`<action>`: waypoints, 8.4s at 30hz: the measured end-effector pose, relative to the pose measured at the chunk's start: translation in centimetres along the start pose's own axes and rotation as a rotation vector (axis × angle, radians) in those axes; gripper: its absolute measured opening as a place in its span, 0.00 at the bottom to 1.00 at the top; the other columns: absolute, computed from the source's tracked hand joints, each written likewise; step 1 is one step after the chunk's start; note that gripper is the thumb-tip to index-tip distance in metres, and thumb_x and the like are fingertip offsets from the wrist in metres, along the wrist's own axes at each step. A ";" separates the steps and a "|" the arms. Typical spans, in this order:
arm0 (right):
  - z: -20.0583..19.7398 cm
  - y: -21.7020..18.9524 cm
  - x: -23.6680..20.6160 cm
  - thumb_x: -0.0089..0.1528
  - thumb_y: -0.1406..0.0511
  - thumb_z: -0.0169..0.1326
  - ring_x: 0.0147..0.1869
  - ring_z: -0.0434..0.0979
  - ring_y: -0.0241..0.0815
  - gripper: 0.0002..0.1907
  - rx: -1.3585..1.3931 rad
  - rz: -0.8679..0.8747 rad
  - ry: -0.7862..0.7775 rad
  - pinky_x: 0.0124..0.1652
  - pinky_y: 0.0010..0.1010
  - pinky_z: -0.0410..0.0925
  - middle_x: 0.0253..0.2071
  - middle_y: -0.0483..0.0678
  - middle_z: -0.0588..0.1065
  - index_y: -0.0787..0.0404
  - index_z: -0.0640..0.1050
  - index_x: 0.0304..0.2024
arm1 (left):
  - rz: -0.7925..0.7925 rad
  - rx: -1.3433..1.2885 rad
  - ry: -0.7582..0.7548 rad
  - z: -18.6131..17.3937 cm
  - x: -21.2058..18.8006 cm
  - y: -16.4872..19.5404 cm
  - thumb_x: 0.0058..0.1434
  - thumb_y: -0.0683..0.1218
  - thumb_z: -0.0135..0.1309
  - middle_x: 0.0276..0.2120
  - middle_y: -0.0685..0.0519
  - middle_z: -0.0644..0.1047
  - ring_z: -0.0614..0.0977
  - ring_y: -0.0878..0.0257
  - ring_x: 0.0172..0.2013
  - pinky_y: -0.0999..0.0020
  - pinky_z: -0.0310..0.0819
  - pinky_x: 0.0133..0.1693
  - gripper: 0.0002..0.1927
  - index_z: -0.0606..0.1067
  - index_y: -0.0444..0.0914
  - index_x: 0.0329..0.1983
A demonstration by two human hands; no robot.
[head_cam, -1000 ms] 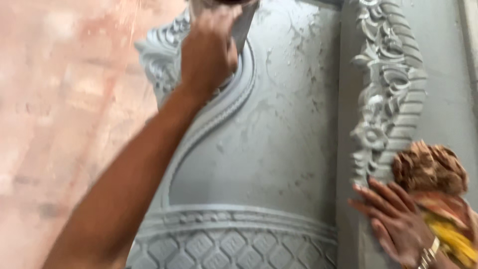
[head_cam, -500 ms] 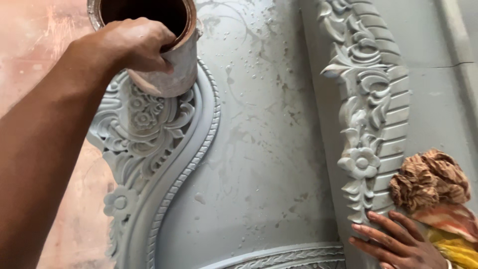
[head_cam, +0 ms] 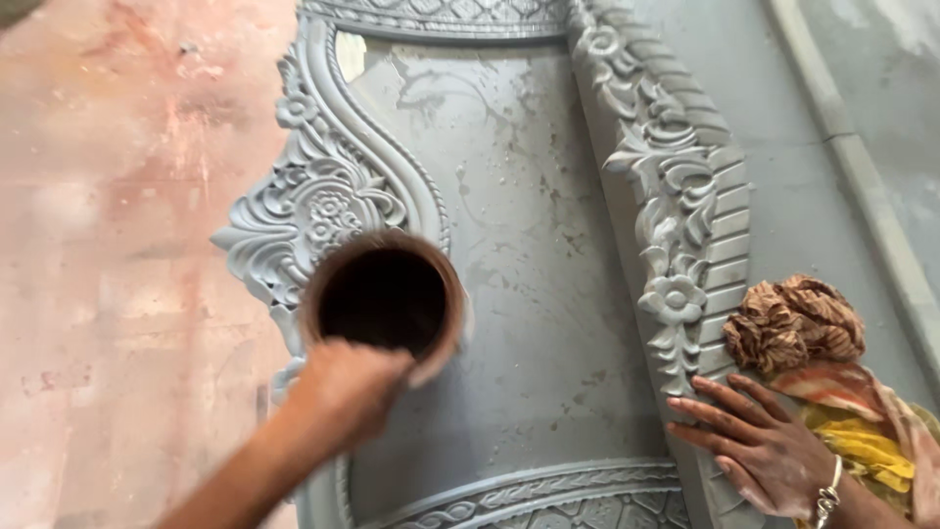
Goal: The person sands the surface of a large, ornate, grey decorative object using a sanding block. They repeatedly dip the sanding block into a small container of liquid and continue sanding various sections of the object's detailed carvings.
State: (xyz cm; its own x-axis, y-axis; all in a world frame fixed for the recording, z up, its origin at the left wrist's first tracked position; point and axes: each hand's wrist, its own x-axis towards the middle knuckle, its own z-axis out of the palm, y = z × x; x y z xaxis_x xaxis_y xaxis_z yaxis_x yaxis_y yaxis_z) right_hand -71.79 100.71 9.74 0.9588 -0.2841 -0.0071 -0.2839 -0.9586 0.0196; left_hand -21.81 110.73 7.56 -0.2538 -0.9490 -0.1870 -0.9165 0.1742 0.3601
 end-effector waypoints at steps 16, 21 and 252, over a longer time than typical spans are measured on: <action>-0.1 -0.5 -0.1 0.67 0.58 0.33 0.79 0.48 0.41 0.25 0.012 0.029 0.020 0.73 0.45 0.40 0.74 0.38 0.56 0.43 0.65 0.67 | 0.096 -0.288 -0.648 1.7 3.4 3.7 0.65 0.63 0.57 0.40 0.43 0.82 0.83 0.48 0.44 0.56 0.77 0.48 0.25 0.80 0.36 0.47; 0.2 -0.4 -0.5 0.67 0.57 0.33 0.79 0.48 0.40 0.25 0.031 0.039 0.029 0.73 0.45 0.40 0.74 0.37 0.57 0.43 0.66 0.66 | 0.336 -0.569 -0.712 5.1 10.4 -0.4 0.56 0.49 0.52 0.42 0.45 0.84 0.85 0.50 0.42 0.58 0.77 0.45 0.20 0.81 0.38 0.50; -0.5 -18.8 -10.2 0.63 0.59 0.52 0.41 0.82 0.48 0.17 0.410 -0.136 -0.445 0.42 0.40 0.73 0.39 0.52 0.80 0.64 0.80 0.47 | -0.148 -0.772 0.506 32.9 1.9 50.4 0.66 0.52 0.43 0.78 0.44 0.51 0.49 0.52 0.79 0.50 0.43 0.75 0.38 0.54 0.34 0.78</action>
State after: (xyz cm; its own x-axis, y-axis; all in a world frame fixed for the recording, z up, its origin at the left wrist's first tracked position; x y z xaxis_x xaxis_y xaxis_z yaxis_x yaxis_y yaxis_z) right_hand -76.25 121.62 9.92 0.9146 -0.0540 -0.4007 -0.2260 -0.8900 -0.3960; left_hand -78.69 126.35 -4.71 0.1807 -0.9807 0.0752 -0.4231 -0.0085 0.9060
